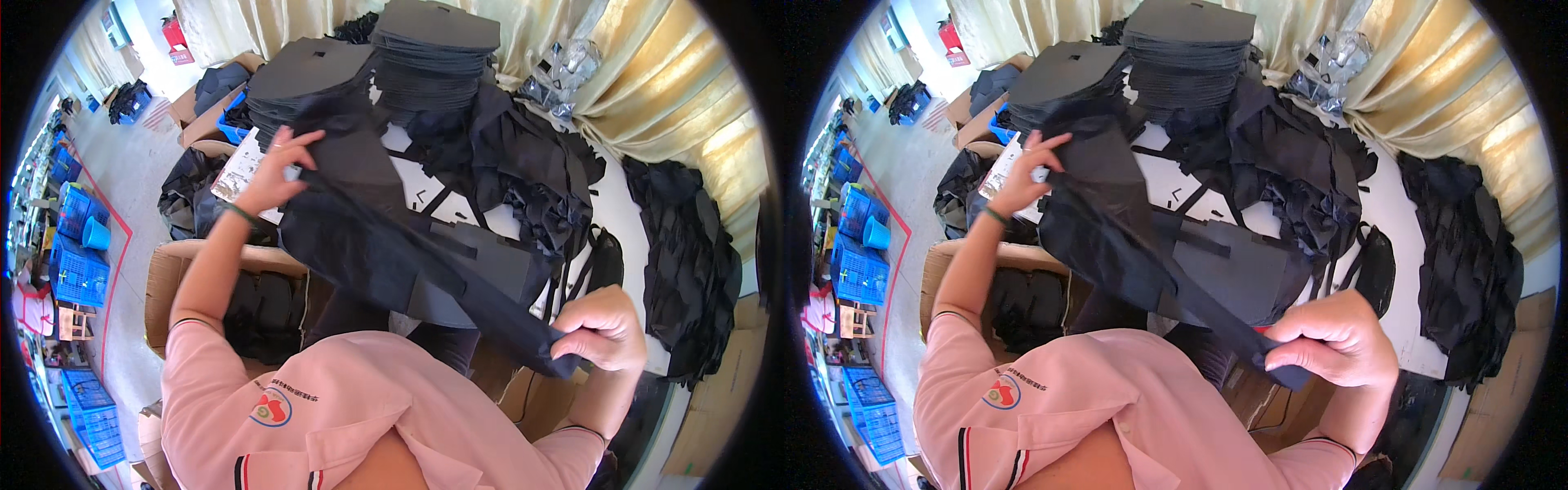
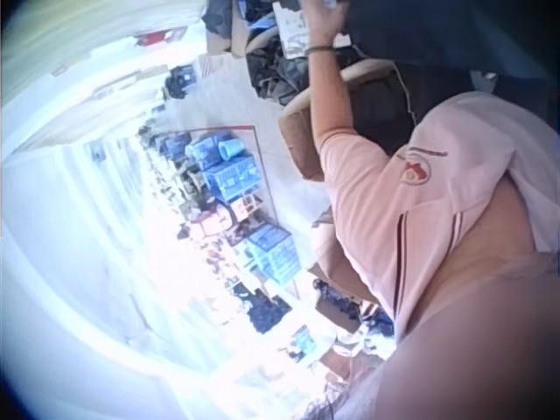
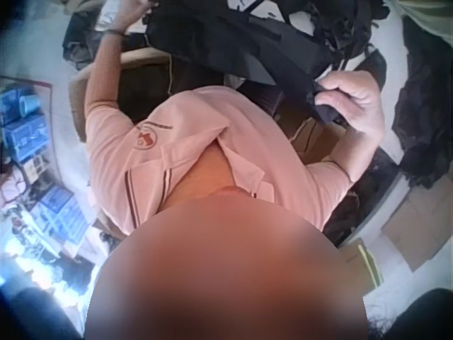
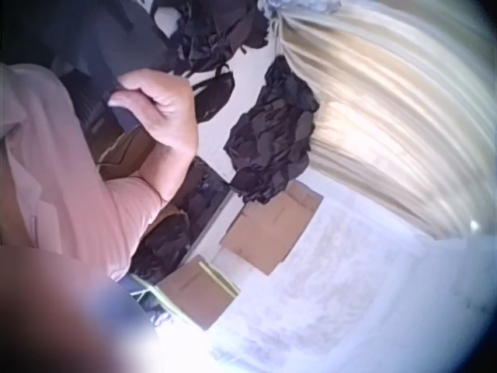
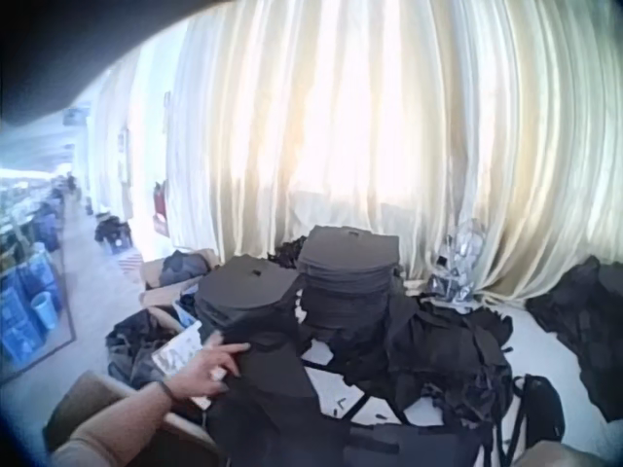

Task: The person is inspecting and folding black fabric pieces at a workstation in a factory setting.

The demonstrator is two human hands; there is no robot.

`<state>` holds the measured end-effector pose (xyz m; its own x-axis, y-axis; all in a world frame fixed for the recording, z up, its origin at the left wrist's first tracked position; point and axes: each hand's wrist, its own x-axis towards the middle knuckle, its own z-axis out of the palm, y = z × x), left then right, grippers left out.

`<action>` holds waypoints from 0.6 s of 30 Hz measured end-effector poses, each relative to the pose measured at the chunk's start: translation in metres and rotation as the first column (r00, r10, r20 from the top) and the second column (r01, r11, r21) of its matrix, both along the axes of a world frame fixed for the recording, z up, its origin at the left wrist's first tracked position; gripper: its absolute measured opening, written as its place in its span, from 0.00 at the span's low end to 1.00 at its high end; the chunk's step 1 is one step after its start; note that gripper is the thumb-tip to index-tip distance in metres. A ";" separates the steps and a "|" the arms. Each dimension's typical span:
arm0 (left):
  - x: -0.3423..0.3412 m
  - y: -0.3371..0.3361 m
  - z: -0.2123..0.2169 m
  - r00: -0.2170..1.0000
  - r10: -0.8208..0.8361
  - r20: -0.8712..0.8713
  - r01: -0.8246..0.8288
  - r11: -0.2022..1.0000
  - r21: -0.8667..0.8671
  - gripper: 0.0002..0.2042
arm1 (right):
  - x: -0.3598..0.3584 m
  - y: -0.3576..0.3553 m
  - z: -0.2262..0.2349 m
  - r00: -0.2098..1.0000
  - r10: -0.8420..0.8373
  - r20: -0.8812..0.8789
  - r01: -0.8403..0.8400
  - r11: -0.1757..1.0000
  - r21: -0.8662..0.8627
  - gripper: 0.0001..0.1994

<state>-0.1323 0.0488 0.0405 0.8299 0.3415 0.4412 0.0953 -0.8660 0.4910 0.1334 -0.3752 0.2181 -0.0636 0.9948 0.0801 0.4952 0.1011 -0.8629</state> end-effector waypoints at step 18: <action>-0.021 0.022 -0.014 0.717 -0.053 -0.696 -0.019 0.995 -0.095 0.20 | 0.066 -0.001 -0.207 0.815 -0.405 0.414 0.485 0.868 -0.106 0.11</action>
<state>-0.1534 0.0711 0.0268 0.8958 0.3321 -0.2954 0.4271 -0.8269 0.3657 0.1995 -0.3760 0.0113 0.4055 0.9122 -0.0589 0.7258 -0.3605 -0.5859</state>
